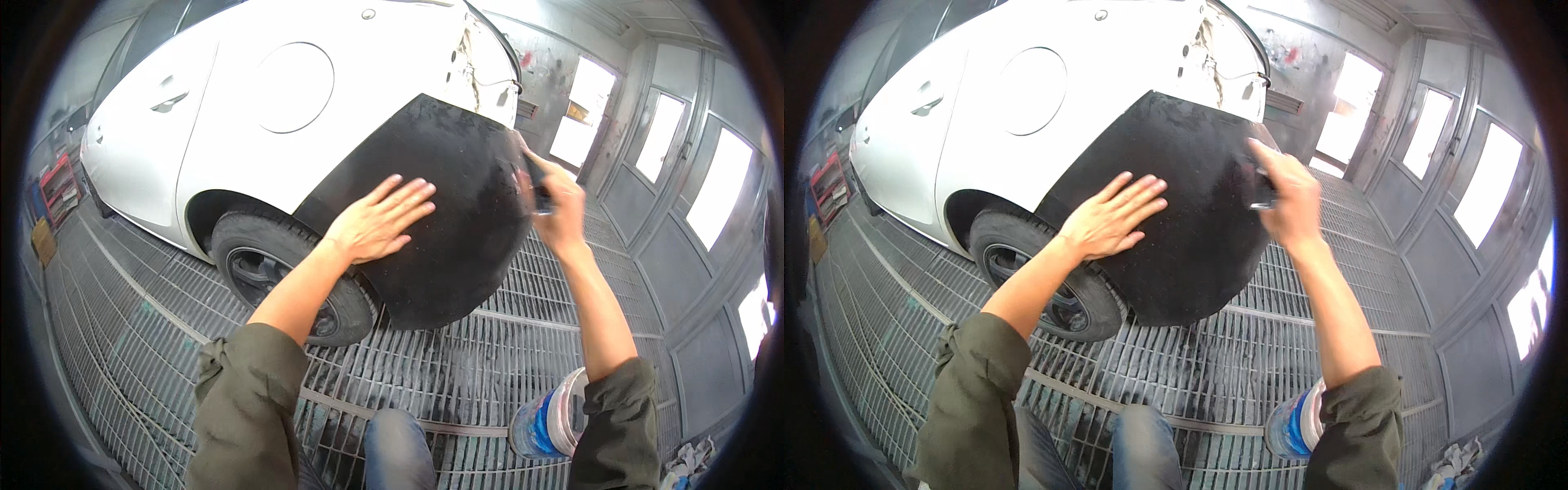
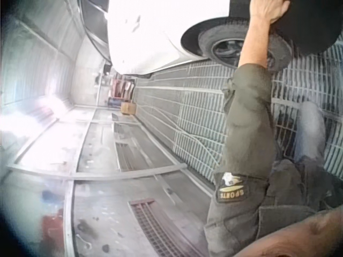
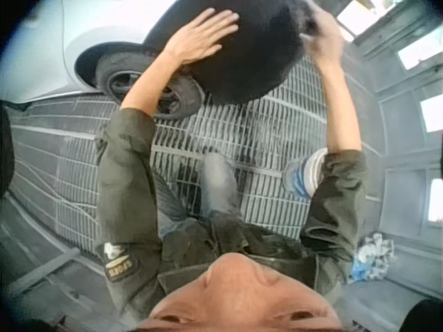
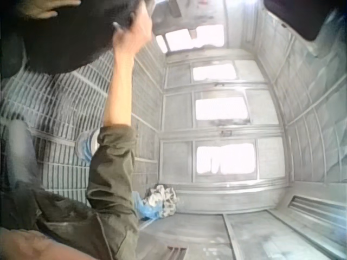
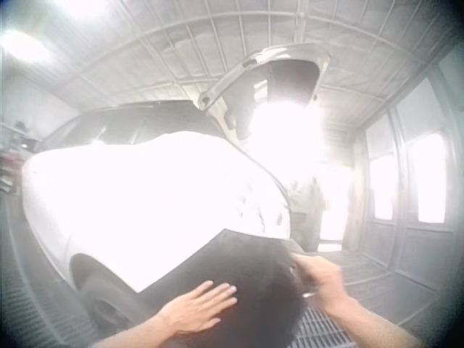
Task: The person applies a black protective film to the rear bumper of a white car. They smooth the film with their hands and use a squeegee tool to press it firmly onto the curved surface, working around the wheel arch and edges.
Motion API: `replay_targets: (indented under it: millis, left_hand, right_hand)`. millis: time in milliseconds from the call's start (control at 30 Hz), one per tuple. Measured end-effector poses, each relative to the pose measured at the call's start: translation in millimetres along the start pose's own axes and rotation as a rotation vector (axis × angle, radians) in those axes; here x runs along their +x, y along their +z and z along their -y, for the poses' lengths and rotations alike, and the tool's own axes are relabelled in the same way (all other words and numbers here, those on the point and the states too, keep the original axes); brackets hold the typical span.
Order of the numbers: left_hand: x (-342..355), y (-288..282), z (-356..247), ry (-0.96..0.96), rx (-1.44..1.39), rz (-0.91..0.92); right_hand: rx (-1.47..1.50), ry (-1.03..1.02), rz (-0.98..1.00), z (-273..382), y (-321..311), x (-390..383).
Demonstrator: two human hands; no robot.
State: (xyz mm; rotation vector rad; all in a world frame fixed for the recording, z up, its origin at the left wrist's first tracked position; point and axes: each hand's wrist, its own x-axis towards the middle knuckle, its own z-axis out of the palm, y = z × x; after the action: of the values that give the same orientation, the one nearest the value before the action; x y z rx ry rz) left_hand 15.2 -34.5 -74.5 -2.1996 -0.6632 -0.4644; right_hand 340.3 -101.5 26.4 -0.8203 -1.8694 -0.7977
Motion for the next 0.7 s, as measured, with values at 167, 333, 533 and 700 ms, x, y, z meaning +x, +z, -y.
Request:
replay_targets:
  millis: [167, 333, 533, 700]
  left_hand:
    - [-22.9, -24.3, 52.9, -0.278, -0.043, -0.092]
    - [-32.8, -27.2, 69.7, -0.326, -0.027, -0.087]
    - [-29.5, -13.3, 68.2, -0.310, -0.004, -0.139]
    - [-34.3, -17.3, 75.5, -0.283, 0.017, -0.161]
  right_hand:
    - [-0.349, -0.263, 0.303, 23.9, 75.8, 22.6]
    - [-0.181, -0.111, 0.445, 65.5, 115.4, -21.7]
    - [-0.203, -0.173, 0.275, 33.7, 111.8, 17.1]
    - [-0.172, -0.048, -0.113, 58.1, 159.1, 59.6]
